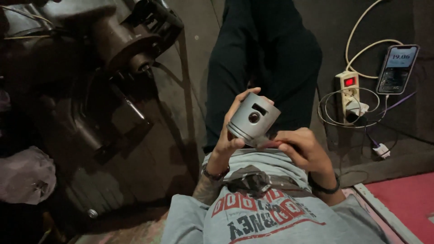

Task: Cleaning a motorcycle engine piston using a small brush to remove debris.

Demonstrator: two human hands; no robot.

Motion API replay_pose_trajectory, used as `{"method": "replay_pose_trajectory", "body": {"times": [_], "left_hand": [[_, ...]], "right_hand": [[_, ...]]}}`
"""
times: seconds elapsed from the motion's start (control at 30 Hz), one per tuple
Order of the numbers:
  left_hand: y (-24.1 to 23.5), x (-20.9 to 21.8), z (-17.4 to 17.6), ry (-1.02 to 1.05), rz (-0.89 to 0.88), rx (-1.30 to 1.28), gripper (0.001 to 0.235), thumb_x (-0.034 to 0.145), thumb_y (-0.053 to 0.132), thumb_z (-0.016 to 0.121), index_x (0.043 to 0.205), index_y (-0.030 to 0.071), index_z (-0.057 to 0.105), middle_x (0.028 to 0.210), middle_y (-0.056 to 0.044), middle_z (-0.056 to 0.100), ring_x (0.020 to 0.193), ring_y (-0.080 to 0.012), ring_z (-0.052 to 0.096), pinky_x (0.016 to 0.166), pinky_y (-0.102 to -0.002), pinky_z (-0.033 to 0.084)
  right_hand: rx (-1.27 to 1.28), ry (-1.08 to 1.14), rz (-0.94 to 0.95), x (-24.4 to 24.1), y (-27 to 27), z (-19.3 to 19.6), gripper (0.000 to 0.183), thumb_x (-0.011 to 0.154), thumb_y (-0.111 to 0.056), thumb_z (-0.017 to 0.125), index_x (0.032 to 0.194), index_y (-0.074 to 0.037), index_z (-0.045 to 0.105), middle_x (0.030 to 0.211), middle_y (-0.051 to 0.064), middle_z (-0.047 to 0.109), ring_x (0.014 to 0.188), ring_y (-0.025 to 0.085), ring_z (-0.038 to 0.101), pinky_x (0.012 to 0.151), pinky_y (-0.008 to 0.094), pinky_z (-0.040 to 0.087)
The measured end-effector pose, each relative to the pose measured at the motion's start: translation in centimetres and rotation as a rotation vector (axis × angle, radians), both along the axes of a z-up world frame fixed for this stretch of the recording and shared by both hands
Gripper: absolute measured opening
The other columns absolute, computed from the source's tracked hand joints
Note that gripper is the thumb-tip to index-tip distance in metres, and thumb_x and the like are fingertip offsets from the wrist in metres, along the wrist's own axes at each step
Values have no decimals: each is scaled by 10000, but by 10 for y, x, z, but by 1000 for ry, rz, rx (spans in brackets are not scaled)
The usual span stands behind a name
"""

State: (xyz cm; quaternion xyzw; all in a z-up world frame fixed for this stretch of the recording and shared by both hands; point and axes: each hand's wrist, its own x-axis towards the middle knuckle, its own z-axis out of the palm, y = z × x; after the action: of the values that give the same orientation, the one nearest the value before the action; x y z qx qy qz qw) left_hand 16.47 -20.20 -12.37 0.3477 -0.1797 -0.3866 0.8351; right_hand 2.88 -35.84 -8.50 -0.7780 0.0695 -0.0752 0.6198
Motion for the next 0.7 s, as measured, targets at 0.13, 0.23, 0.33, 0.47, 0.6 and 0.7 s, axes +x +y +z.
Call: {"method": "replay_pose_trajectory", "body": {"times": [0.13,0.23,0.33,0.47,0.6,0.7], "left_hand": [[0,5,0,-46,16,-75,1302,732,760,757,1560,-110,257,1351,-306,592,1296,-278,588,1096,-349,441],[0,7,-1,-75,17,-102,1290,763,814,687,1549,-117,262,1318,-312,613,1284,-282,593,1073,-340,442],[-1,10,5,-73,10,-114,1282,758,826,681,1542,-107,283,1305,-304,627,1266,-289,606,1069,-354,450],[-2,8,-1,-75,34,-103,1280,754,808,709,1557,-93,284,1340,-290,630,1299,-267,599,1075,-329,440],[-1,4,-4,-27,22,-136,1349,680,744,815,1544,-129,258,1333,-337,601,1287,-336,600,1107,-391,431],[-1,7,12,-55,65,-60,1309,675,638,885,1579,-80,269,1403,-293,581,1331,-293,578,1143,-389,417]], "right_hand": [[-13,12,-35,-7,-16,-27,239,982,-214,573,1027,-58,748,803,79,759,679,346,731,644,420,566],[-47,3,9,0,-12,-16,205,975,-207,591,1004,-84,753,773,74,743,650,355,712,609,415,557],[-74,-21,99,0,-12,-18,150,945,-184,641,954,-95,761,753,107,732,640,422,691,562,465,545],[-9,23,-62,3,-21,-13,242,1027,-204,548,1072,-48,727,784,49,725,622,261,700,637,349,560],[-42,-4,107,-4,-12,-21,161,939,-232,656,953,-120,772,783,56,744,647,367,701,587,427,550],[98,31,63,-5,-9,-24,307,947,-83,573,1224,27,646,756,193,685,587,394,637,576,424,530]]}}
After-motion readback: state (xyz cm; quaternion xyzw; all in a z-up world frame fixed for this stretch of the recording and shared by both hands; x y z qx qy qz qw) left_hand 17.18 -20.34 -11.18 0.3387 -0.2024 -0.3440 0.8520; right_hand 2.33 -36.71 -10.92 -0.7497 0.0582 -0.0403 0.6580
